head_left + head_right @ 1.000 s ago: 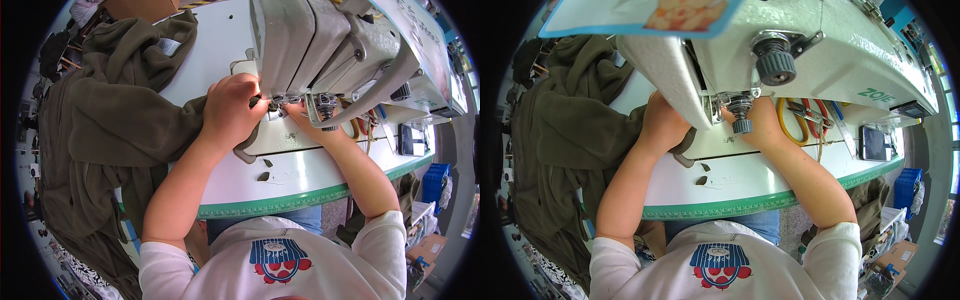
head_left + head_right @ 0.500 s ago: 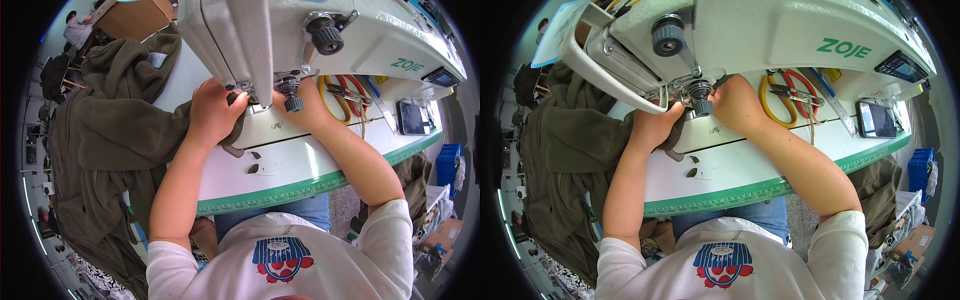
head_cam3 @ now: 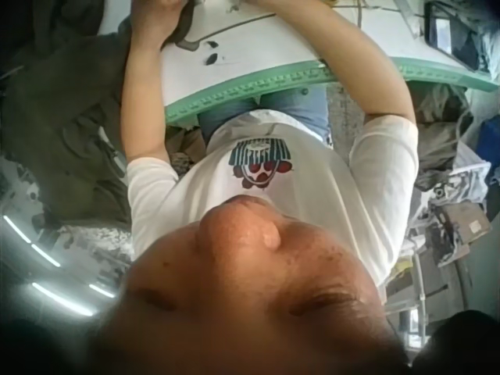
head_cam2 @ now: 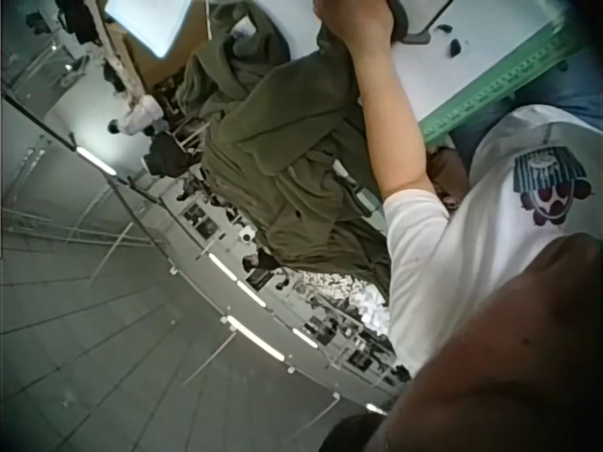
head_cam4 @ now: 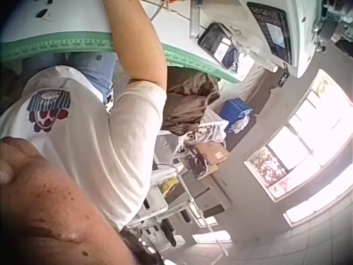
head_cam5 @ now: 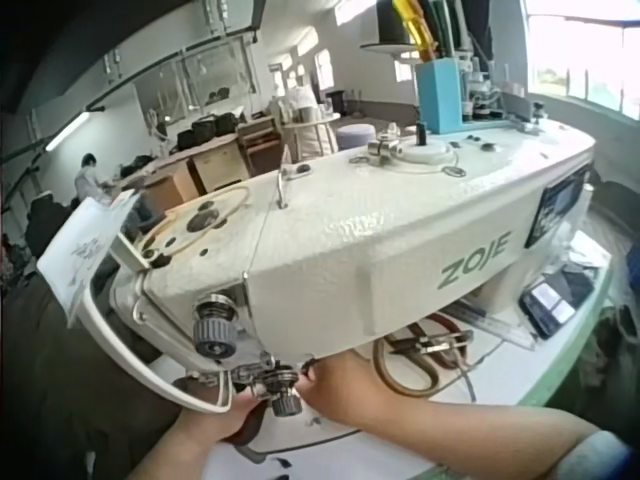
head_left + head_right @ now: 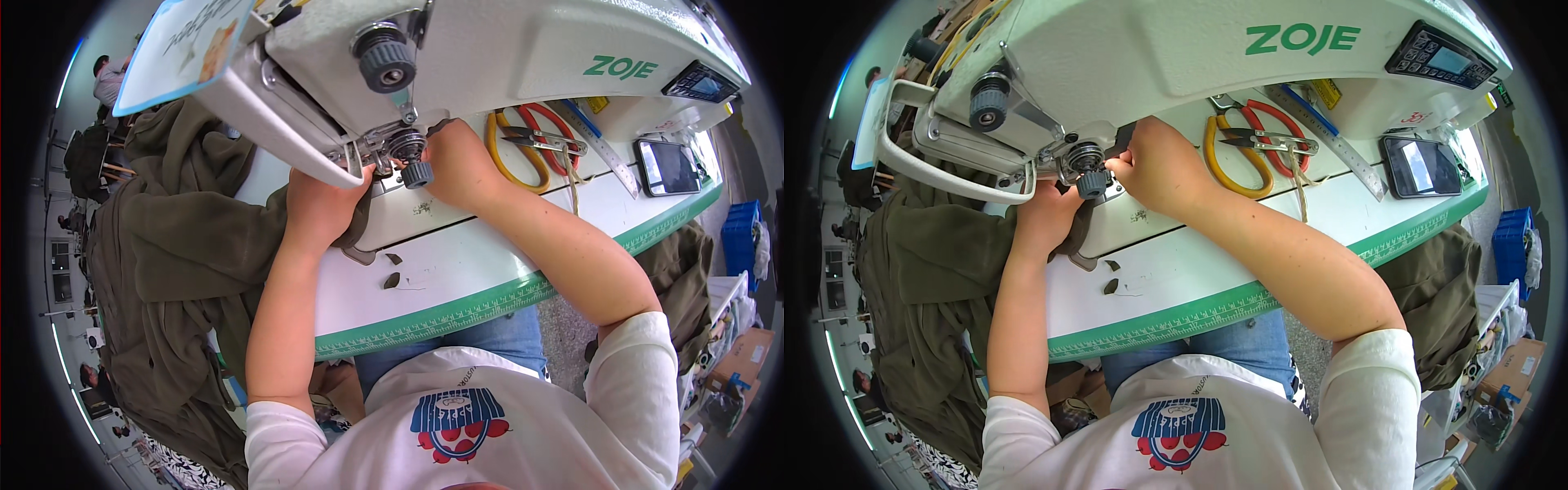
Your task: The person trims fabric and threads on a garment sleeve cuff using thread snips, sews the cuff on a sewing machine, and trims the remaining threads with the snips.
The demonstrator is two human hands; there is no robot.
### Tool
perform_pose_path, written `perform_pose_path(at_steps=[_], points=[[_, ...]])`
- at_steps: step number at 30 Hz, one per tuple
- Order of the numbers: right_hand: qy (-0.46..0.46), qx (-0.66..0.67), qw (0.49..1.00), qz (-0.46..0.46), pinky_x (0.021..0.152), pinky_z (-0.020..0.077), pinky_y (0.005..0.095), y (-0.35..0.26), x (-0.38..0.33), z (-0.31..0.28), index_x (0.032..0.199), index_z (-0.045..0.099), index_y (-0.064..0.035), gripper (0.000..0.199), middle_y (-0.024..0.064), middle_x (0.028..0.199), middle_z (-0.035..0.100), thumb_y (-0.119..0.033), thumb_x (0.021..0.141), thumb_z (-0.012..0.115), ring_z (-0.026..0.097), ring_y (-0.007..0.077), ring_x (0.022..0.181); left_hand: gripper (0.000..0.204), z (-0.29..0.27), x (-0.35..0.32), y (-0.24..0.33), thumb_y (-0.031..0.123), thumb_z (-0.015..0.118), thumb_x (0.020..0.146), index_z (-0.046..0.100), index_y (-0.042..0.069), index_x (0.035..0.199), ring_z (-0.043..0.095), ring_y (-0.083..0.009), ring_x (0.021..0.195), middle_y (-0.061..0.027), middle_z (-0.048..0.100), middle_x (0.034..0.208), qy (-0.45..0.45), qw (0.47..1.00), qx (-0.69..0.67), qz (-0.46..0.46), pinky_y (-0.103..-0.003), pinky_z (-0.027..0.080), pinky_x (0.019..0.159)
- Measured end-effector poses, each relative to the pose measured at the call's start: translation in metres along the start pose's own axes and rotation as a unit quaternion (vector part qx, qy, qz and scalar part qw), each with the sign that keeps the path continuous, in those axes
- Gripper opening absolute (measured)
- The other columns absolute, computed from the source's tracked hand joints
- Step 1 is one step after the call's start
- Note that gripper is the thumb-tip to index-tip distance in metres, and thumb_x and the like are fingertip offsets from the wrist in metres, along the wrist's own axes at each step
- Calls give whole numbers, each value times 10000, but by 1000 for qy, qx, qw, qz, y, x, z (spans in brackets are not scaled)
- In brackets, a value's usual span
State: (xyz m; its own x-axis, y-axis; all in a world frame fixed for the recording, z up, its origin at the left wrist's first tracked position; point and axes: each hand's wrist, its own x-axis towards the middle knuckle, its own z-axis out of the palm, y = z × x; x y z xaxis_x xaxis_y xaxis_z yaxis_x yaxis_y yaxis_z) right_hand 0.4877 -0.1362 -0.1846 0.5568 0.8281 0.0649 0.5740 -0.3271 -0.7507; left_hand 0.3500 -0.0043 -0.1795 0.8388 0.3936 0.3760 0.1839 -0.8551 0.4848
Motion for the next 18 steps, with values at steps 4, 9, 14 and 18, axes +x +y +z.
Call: perform_pose_path(at_steps=[4, 9, 14, 18], points=[[-1, -10, 1000, -4, 633, 510, 401, 0, 0, 2, 748, 588, 30, 298, 183, 721, 644, -225, 789, 736, 654, 336, 697, 185, 0, 0, 0, 161, 732, 766, 650, -5, 780, 646, -329, 697, -134, 668, 718, -11, 999, -11, -36, -419, 493, 633], [14, -1, 1000, -23, 595, 494, 403, -2, -2, 3, 639, 568, 27, 314, 180, 621, 601, -207, 778, 726, 620, 338, 615, 174, -1, -2, -5, 156, 724, 770, 658, -3, 794, 646, -327, 700, -134, 666, 717, -11, 999, -30, -36, -419, 495, 636], [-20, -16, 1000, 10, 501, 415, 400, -15, -2, -8, 577, 554, 46, 267, 188, 491, 485, -134, 759, 629, 456, 318, 444, 166, -2, -1, -11, 143, 698, 760, 668, 28, 876, 640, -308, 746, -142, 662, 828, -9, 998, -59, -29, -391, 487, 652], [105, 115, 987, -40, 541, 425, 422, 3, -2, 15, 569, 543, 45, 232, 217, 583, 548, -95, 737, 621, 520, 371, 538, 187, 0, -1, -8, 143, 690, 754, 660, 43, 909, 599, -281, 703, -107, 637, 782, -27, 992, -91, -84, -388, 480, 674]])
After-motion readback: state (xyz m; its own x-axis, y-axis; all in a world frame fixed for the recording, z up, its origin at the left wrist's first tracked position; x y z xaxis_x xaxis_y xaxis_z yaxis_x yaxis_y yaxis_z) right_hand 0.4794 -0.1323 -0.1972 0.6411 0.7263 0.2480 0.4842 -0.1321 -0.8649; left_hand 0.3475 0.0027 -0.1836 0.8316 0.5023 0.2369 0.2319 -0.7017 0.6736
